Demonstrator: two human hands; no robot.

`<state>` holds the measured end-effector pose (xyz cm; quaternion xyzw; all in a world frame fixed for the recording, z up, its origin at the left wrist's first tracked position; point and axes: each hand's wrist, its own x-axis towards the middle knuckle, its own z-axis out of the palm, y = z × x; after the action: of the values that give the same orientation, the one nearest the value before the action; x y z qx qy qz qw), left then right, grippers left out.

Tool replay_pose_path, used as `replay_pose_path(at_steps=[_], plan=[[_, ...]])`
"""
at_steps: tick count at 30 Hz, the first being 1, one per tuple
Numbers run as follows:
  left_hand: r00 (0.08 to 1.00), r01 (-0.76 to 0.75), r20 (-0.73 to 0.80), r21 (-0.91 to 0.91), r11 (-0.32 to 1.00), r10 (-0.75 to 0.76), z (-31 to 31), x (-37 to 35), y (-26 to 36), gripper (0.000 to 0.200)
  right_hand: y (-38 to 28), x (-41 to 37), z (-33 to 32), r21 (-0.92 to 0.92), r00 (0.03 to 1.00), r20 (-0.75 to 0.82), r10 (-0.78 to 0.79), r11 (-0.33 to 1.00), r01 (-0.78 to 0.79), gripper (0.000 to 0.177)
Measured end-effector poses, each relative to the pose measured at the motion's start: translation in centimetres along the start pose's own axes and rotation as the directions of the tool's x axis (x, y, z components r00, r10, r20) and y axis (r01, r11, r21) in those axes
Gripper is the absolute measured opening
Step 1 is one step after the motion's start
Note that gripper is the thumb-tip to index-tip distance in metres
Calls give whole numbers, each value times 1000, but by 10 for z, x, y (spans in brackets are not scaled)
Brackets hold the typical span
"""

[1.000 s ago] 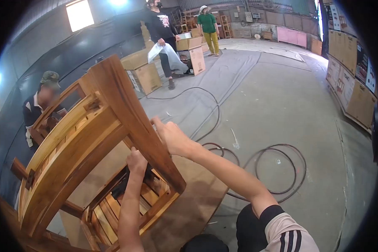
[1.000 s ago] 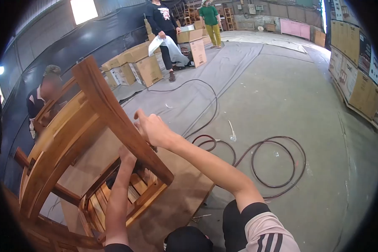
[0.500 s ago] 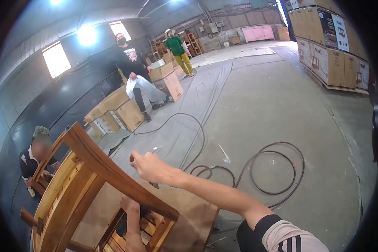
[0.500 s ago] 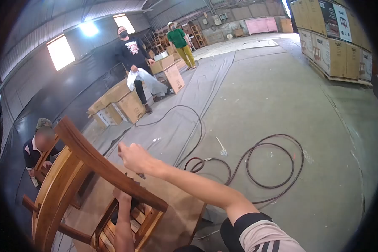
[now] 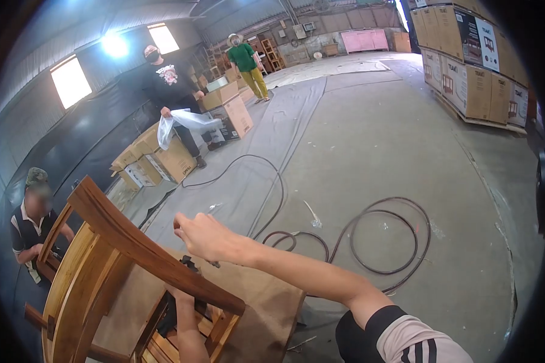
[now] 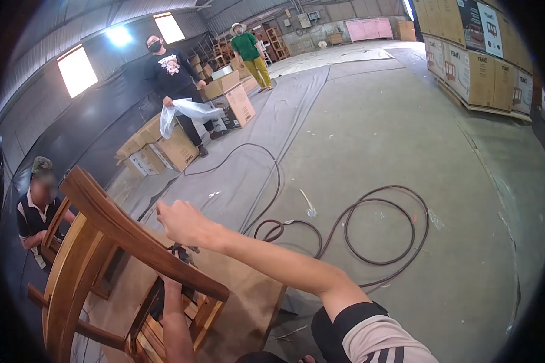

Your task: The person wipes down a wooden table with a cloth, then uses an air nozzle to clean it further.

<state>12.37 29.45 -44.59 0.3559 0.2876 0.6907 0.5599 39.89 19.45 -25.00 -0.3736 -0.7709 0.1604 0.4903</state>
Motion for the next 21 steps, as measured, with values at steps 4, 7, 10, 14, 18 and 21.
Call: replay_pose_path(at_steps=[4,7,10,14,18,21], plan=[[888,-437,288,770,464,358,-34,20,-16,30,-6,0,-11,58,998,-53,-30,998,33,21],[820,-365,440,895,-257,365,-39,11,-7,28,-7,1,-17,64,996,-73,-47,997,51,20],[824,154,382,560,-814,419,-39,-22,12,26,-12,-2,-23,60,997,-56,-54,997,57,21],[867,271,104,722,-637,487,-32,-82,71,23,-16,-2,-34,49,992,-88,-85,995,89,22],[822,230,194,748,-623,536,-57,-105,81,24,-20,-2,-44,70,992,-99,-83,993,90,23],[806,254,190,745,-617,561,-64,-101,78,24,-23,-3,-49,79,993,-90,-73,994,80,22]])
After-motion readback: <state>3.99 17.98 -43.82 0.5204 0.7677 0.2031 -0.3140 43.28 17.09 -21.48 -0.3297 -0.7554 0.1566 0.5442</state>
